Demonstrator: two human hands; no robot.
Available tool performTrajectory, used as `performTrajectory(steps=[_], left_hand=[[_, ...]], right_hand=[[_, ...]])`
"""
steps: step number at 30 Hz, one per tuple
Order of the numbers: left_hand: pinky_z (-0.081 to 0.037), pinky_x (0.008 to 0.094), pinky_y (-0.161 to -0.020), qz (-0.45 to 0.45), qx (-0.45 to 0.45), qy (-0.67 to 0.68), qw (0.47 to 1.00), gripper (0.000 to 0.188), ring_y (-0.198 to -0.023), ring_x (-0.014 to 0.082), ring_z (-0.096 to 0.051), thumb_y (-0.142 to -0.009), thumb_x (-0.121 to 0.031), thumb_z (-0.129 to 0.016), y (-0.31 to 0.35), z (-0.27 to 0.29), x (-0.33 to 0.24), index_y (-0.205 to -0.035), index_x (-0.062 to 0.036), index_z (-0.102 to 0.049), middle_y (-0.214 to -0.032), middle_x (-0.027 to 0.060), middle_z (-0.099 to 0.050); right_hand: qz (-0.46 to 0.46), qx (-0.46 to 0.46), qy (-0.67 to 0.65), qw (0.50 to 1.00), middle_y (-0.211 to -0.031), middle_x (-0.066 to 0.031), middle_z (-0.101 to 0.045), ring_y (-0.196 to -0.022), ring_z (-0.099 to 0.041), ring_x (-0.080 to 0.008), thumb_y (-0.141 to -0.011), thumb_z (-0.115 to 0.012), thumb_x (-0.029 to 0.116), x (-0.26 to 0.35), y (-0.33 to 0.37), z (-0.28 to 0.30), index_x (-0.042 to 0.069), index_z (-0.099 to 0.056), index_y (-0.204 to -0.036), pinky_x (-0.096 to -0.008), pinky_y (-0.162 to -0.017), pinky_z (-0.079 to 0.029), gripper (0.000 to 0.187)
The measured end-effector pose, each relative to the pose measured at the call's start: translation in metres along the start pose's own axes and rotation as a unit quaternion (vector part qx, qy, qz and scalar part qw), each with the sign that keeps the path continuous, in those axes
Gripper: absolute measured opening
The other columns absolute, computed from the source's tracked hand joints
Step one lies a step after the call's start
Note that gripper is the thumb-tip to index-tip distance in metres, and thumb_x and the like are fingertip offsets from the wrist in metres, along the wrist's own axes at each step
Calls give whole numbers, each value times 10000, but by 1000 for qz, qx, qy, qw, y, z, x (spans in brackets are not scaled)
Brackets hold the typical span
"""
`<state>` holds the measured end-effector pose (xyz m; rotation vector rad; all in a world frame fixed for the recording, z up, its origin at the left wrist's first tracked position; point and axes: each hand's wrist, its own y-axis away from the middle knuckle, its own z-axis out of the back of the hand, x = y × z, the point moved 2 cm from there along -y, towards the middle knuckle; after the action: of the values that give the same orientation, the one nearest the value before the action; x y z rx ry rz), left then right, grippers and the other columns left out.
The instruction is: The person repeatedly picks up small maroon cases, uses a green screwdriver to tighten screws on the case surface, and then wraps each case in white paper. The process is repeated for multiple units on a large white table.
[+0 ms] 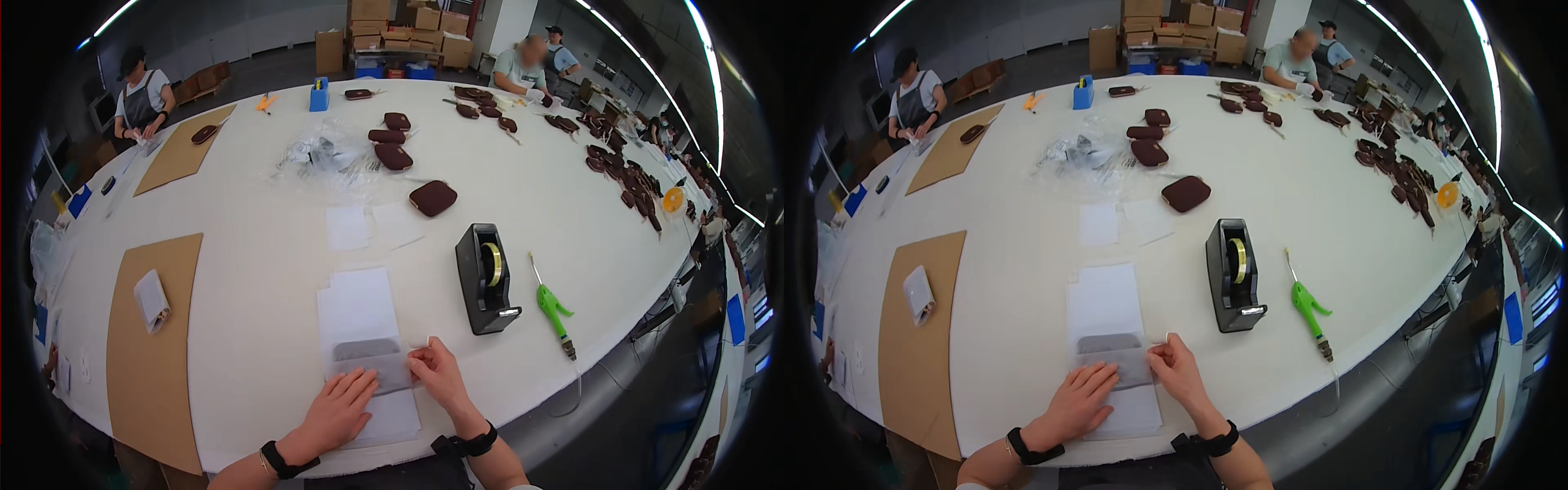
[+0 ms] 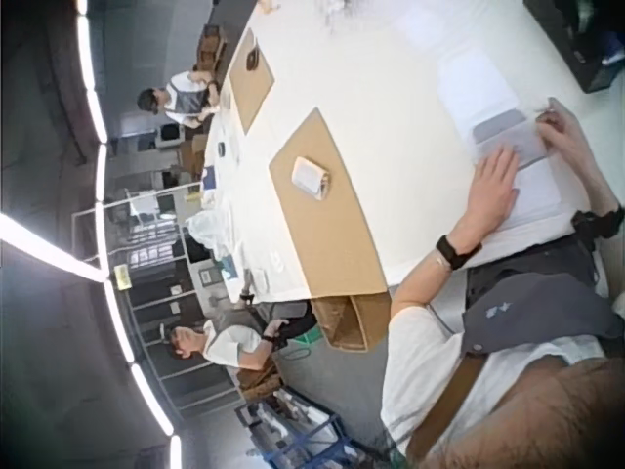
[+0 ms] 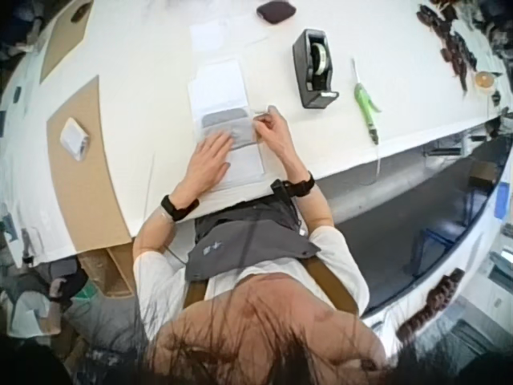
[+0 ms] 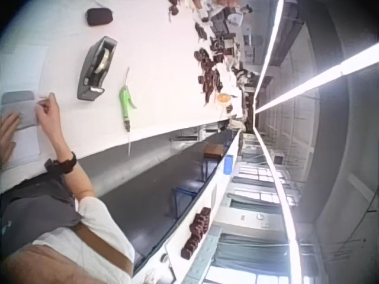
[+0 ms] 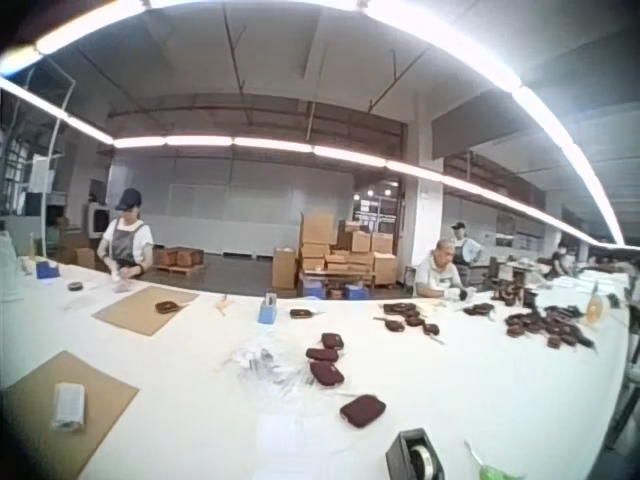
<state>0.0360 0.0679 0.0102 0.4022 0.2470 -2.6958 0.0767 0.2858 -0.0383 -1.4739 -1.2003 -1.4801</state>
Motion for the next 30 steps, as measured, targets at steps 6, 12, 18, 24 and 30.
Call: performTrajectory(steps=[6,12,18,24,30], left_hand=[[-327,421,-1082,-5,1,3,1000,577,-1334,265,-402,-792,-190,-690,-3,-2,-1,-1312,-20,-506,-1446,101,-427],[-326,423,-1084,-6,1,-1,1000,587,-1337,267,-398,-791,-188,-689,0,3,-2,-1318,-13,-498,-1450,112,-419],[-319,432,-1096,-4,16,8,1000,599,-1364,269,-366,-795,-165,-686,0,-3,-1,-1336,-8,-481,-1466,113,-399],[-318,419,-1101,-8,5,13,1000,594,-1369,273,-362,-795,-142,-684,1,1,1,-1336,-5,-479,-1471,115,-396],[-327,412,-1092,-11,0,21,1000,569,-1361,272,-374,-794,-135,-684,1,1,2,-1311,7,-495,-1462,125,-409]], right_hand=[[-50,20,17,998,-842,-56,-601,-727,-567,-66,-853,-649,29,7,1,2,28,-410,-899,-228,-618,-479,244],[-22,49,77,996,-784,-29,-588,-699,-574,-81,-836,-653,2,9,0,-2,33,-440,-918,-232,-609,-482,231],[-38,45,79,995,-762,-33,-575,-664,-543,-68,-817,-654,-1,5,-6,1,32,-385,-905,-217,-583,-466,285],[-70,57,80,993,-785,-58,-580,-680,-559,-81,-808,-629,-41,10,-7,1,26,-348,-952,-228,-577,-481,323],[-78,64,85,991,-795,-52,-585,-690,-563,-75,-810,-618,-45,15,-7,3,23,-389,-963,-224,-594,-480,284]])
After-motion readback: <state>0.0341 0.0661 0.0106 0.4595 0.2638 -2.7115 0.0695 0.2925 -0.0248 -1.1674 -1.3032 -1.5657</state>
